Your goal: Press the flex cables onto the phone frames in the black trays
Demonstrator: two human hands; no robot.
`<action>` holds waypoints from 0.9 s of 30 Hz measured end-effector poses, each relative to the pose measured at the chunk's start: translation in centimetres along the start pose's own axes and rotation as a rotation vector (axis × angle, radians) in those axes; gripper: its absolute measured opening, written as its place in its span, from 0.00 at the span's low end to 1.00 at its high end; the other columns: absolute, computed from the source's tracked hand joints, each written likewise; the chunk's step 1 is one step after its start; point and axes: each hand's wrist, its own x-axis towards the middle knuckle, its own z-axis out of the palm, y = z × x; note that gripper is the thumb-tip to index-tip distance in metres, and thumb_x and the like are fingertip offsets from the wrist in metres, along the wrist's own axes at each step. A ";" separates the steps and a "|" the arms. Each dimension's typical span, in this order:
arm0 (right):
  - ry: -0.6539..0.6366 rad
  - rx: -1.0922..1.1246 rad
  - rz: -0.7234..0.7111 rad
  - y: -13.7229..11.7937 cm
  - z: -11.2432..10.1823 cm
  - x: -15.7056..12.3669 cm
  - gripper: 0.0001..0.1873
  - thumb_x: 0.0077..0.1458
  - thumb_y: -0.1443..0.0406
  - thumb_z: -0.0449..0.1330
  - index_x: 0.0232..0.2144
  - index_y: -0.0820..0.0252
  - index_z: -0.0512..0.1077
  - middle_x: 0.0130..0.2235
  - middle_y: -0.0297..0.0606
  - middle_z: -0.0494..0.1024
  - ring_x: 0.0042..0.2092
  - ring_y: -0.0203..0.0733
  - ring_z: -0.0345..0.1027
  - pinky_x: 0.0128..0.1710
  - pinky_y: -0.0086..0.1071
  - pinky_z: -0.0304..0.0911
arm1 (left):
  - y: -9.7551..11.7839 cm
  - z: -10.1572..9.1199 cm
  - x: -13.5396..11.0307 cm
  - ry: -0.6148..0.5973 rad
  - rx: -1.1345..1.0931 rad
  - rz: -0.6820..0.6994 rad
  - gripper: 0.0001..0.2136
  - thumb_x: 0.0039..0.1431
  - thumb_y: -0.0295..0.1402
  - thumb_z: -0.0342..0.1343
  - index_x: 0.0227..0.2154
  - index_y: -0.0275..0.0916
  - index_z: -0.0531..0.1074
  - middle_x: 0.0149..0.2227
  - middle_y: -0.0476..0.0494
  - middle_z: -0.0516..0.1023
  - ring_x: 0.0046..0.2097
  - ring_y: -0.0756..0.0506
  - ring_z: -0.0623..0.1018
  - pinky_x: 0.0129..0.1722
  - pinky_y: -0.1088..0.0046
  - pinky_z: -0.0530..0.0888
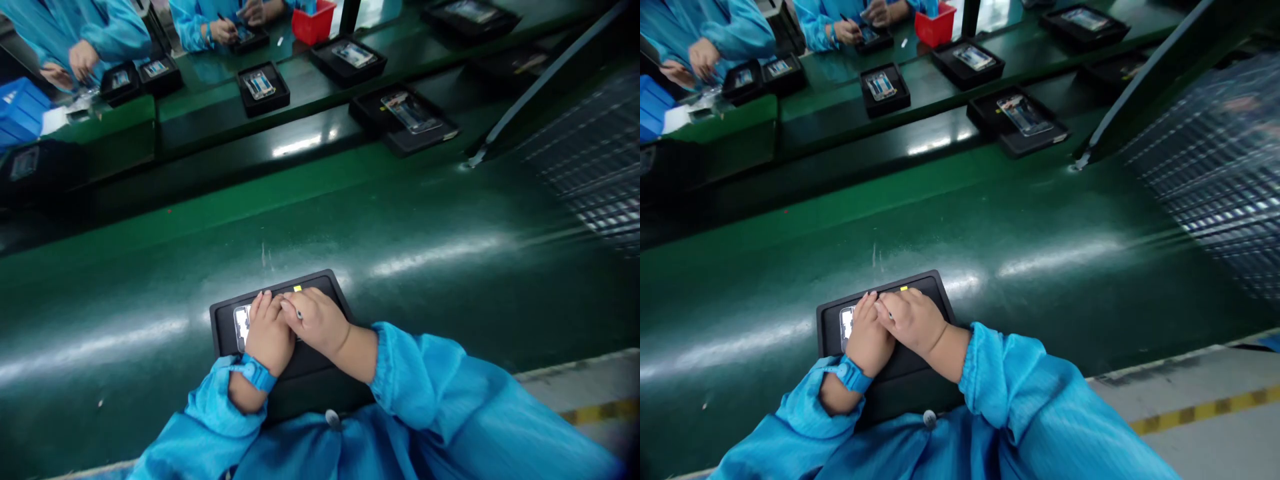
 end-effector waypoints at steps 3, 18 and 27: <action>0.038 0.169 0.280 0.8 0.1 -0.2 0.16 0.57 0.61 0.44 0.27 0.59 0.68 0.25 0.39 0.75 0.28 0.40 0.69 0.28 0.31 0.63 | 0.0 -0.1 0.2 -0.020 -0.005 -0.030 0.10 0.53 0.27 0.48 0.35 0.37 0.73 0.37 0.41 0.74 0.46 0.39 0.70 0.49 0.58 0.65; 0.114 0.273 0.554 1.5 0.0 -1.1 0.15 0.55 0.57 0.46 0.36 0.59 0.65 0.30 0.40 0.76 0.34 0.42 0.71 0.34 0.37 0.66 | 0.4 -0.3 0.4 -0.006 -0.063 -0.083 0.09 0.55 0.30 0.48 0.34 0.40 0.73 0.39 0.44 0.75 0.46 0.41 0.70 0.50 0.59 0.65; -0.088 0.008 0.125 0.2 0.2 0.0 0.17 0.57 0.61 0.43 0.30 0.60 0.70 0.25 0.42 0.75 0.27 0.44 0.69 0.30 0.37 0.65 | 0.3 -0.2 0.1 -0.023 -0.074 -0.069 0.12 0.51 0.25 0.47 0.37 0.34 0.72 0.37 0.40 0.75 0.48 0.40 0.69 0.51 0.59 0.64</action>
